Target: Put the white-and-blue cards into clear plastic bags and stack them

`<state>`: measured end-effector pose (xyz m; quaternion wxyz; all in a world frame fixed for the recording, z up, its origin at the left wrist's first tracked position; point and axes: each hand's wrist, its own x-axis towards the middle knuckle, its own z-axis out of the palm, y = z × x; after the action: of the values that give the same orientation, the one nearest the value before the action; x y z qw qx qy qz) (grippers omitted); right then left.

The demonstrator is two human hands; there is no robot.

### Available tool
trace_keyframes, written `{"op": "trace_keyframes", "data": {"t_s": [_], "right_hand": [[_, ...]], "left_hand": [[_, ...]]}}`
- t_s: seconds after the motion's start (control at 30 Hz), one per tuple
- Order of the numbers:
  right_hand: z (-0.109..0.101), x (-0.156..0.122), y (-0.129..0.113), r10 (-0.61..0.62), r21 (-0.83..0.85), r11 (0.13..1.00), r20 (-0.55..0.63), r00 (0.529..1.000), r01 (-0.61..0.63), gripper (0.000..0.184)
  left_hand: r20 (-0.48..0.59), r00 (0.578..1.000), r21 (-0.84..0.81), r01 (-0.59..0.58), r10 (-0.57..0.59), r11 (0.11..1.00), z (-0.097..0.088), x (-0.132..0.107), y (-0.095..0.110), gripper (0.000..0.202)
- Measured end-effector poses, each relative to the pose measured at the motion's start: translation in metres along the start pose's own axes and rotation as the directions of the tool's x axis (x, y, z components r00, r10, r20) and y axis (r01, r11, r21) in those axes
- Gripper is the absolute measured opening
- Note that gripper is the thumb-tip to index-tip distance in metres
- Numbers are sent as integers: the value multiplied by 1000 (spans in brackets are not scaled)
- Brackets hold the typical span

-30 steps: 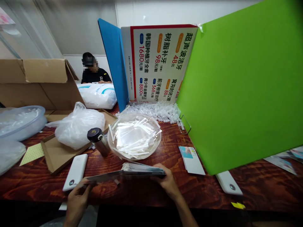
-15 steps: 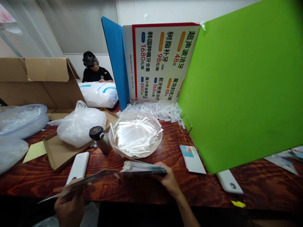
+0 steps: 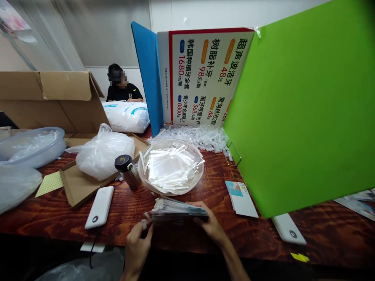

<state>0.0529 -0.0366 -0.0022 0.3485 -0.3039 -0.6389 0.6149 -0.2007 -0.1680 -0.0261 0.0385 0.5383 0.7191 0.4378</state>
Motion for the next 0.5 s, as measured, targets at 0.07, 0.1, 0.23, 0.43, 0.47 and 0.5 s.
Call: {"op": "trace_keyframes", "data": {"t_s": [0.07, 0.1, 0.23, 0.43, 0.47, 0.5], "right_hand": [[0, 0, 1, -6, 10, 1000, 15, 1000, 6, 57], [1, 0, 2, -3, 0, 1000, 0, 1000, 3, 61], [7, 4, 6, 23, -73, 997, -108, 994, -31, 38], [8, 5, 7, 17, -83, 996, -120, 993, -27, 30], [7, 5, 7, 17, -82, 996, -116, 993, -26, 29], [7, 5, 8, 16, -81, 996, -113, 993, -25, 29]], "left_hand": [[12, 998, 44, -58, 58, 997, 9, 1, 5, 18], [24, 996, 51, -84, 83, 995, 12, 2, 9, 19], [67, 985, 53, -163, 159, 985, 15, 2, 14, 23], [-166, 981, 30, -101, 105, 994, -29, 34, 18, 21], [-124, 984, 39, -128, 132, 991, -37, 43, 22, 19], [-45, 985, 39, -165, 167, 985, -43, 52, 25, 18]]}}
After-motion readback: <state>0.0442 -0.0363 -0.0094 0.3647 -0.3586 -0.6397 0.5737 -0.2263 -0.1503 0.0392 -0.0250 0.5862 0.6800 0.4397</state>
